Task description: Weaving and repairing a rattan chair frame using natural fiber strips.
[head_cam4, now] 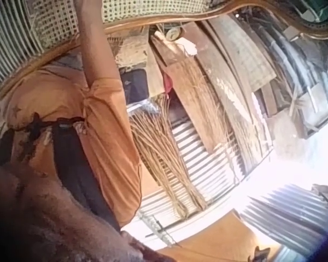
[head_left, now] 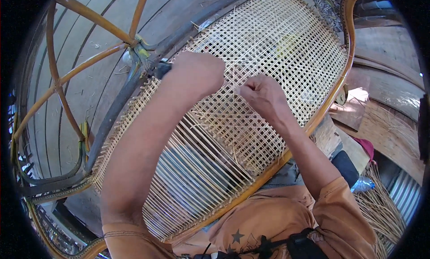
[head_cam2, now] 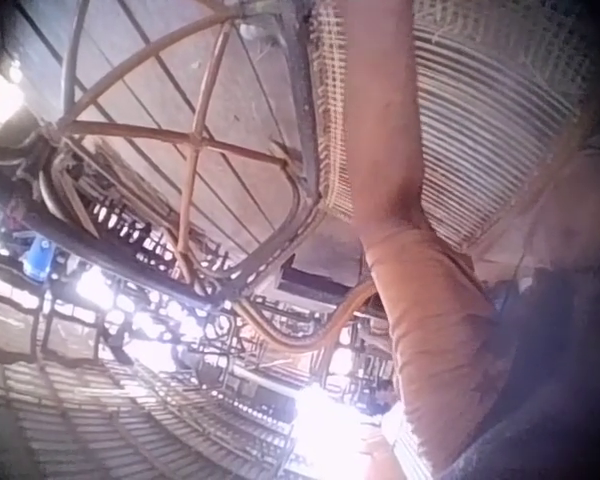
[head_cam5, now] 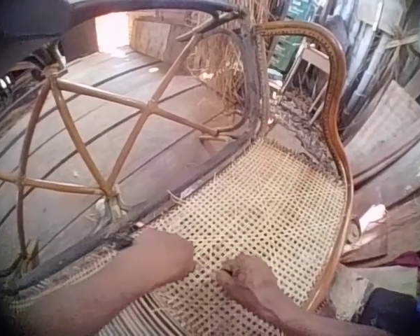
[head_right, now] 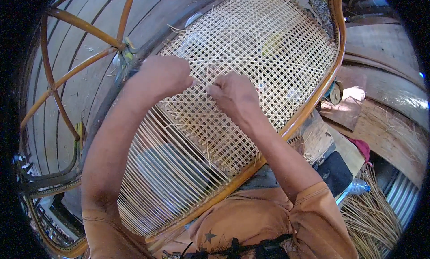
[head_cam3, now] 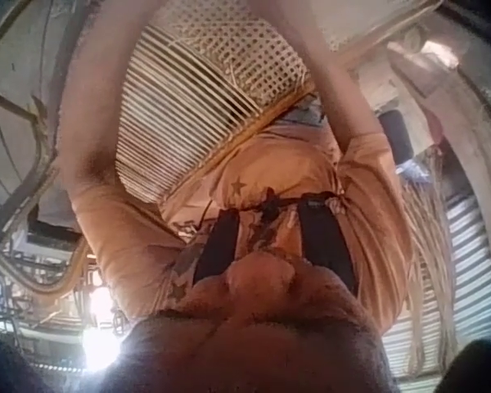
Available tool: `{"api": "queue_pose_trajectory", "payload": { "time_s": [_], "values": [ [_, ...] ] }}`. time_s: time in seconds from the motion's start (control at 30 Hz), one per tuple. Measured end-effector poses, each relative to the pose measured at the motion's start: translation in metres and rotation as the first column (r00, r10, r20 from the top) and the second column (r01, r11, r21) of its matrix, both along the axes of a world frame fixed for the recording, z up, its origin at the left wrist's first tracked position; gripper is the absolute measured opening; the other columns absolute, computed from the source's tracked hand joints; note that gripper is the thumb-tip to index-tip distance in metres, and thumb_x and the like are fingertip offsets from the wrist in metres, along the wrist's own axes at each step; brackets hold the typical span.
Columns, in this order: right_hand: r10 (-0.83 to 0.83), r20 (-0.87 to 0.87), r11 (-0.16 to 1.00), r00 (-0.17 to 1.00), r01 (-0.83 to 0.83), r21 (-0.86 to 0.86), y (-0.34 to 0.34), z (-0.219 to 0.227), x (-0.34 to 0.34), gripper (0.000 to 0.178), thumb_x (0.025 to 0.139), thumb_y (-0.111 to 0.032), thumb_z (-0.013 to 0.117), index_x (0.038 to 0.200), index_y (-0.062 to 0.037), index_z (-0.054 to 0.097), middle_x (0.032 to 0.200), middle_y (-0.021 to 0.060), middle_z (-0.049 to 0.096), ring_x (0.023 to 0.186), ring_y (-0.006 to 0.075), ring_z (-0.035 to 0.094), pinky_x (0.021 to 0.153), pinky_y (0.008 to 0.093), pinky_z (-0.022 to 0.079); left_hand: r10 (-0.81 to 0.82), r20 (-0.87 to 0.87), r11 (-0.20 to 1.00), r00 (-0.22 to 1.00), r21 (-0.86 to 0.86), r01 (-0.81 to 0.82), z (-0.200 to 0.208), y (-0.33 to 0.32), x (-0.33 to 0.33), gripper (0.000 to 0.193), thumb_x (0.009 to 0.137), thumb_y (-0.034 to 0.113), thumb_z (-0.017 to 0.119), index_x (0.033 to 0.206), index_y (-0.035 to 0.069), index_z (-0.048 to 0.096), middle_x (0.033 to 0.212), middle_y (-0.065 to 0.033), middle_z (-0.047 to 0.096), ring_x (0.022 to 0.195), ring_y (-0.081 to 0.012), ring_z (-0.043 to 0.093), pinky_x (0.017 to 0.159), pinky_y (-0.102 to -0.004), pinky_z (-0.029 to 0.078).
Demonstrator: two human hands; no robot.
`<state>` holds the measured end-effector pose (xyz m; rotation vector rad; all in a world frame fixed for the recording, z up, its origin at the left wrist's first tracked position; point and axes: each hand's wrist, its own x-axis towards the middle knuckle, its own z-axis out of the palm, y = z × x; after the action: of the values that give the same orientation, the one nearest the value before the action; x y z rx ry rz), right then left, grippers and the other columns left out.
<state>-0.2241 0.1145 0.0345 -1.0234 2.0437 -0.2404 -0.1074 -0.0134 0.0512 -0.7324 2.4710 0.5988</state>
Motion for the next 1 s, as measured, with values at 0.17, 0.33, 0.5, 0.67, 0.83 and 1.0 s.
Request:
{"api": "queue_pose_trajectory", "payload": {
  "time_s": [0.17,0.33,0.5,0.67,0.83,1.0],
  "values": [
    [0.073,-0.092,0.997,0.993,-0.072,0.012,0.002,-0.008,-0.006,0.022,0.074,-0.023,0.055,0.073,-0.0035,0.066,0.070,0.0214,0.062,0.066,0.0358,0.062,0.067,0.0437,0.049,-0.114,0.033,0.993,0.993,-0.003,0.115,-0.013,0.006,-0.018,0.021,0.076,0.011,0.052,0.085,0.005,0.069,0.088,-0.0142,0.068,0.083,-0.0288,0.066,0.072,-0.0411,0.052],
    [0.112,-0.125,0.988,0.986,-0.098,0.118,-0.001,-0.020,-0.003,0.021,0.075,-0.020,0.055,0.075,-0.0022,0.066,0.077,0.0223,0.064,0.069,0.0381,0.062,0.071,0.0446,0.050,-0.257,0.031,0.965,0.966,-0.036,0.258,-0.019,0.012,-0.031,0.019,0.077,0.013,0.054,0.084,0.005,0.069,0.088,-0.0134,0.068,0.082,-0.0277,0.067,0.070,-0.0404,0.052],
    [0.239,-0.427,0.971,0.872,-0.205,0.125,0.001,-0.025,0.013,0.022,0.080,-0.023,0.058,0.078,-0.0033,0.068,0.085,0.0180,0.065,0.083,0.0348,0.062,0.070,0.0460,0.050,-0.267,-0.040,0.964,0.963,-0.032,0.266,-0.034,0.010,-0.027,0.019,0.077,0.017,0.057,0.085,0.005,0.069,0.088,-0.0139,0.068,0.081,-0.0275,0.067,0.069,-0.0403,0.052],
    [0.242,-0.459,0.968,0.855,-0.244,0.056,0.000,-0.019,0.009,0.021,0.084,-0.024,0.055,0.080,-0.0061,0.066,0.082,0.0159,0.064,0.082,0.0328,0.060,0.068,0.0448,0.048,-0.086,-0.003,0.996,0.996,-0.004,0.086,-0.029,0.001,-0.012,0.026,0.076,0.027,0.060,0.085,0.004,0.069,0.086,-0.0152,0.067,0.082,-0.0290,0.066,0.069,-0.0405,0.052],
    [0.099,-0.229,0.893,0.968,-0.188,-0.410,-0.008,-0.016,0.015,0.023,0.087,-0.024,0.053,0.077,-0.0058,0.061,0.071,0.0165,0.058,0.072,0.0326,0.059,0.064,0.0426,0.046,-0.006,0.019,0.996,1.000,-0.089,0.008,-0.001,-0.022,0.020,0.030,0.077,0.033,0.061,0.083,0.004,0.068,0.083,-0.0169,0.066,0.081,-0.0306,0.066,0.070,-0.0412,0.052],
    [0.032,0.064,0.986,0.997,-0.020,-0.167,-0.014,-0.019,0.014,0.026,0.086,-0.025,0.054,0.076,-0.0024,0.063,0.075,0.0181,0.062,0.072,0.0355,0.060,0.067,0.0451,0.047,0.017,-0.048,0.996,0.999,-0.087,-0.021,-0.007,-0.010,0.016,0.027,0.076,0.028,0.057,0.082,0.004,0.068,0.083,-0.0164,0.066,0.080,-0.0299,0.066,0.070,-0.0413,0.052]
  ]
}}
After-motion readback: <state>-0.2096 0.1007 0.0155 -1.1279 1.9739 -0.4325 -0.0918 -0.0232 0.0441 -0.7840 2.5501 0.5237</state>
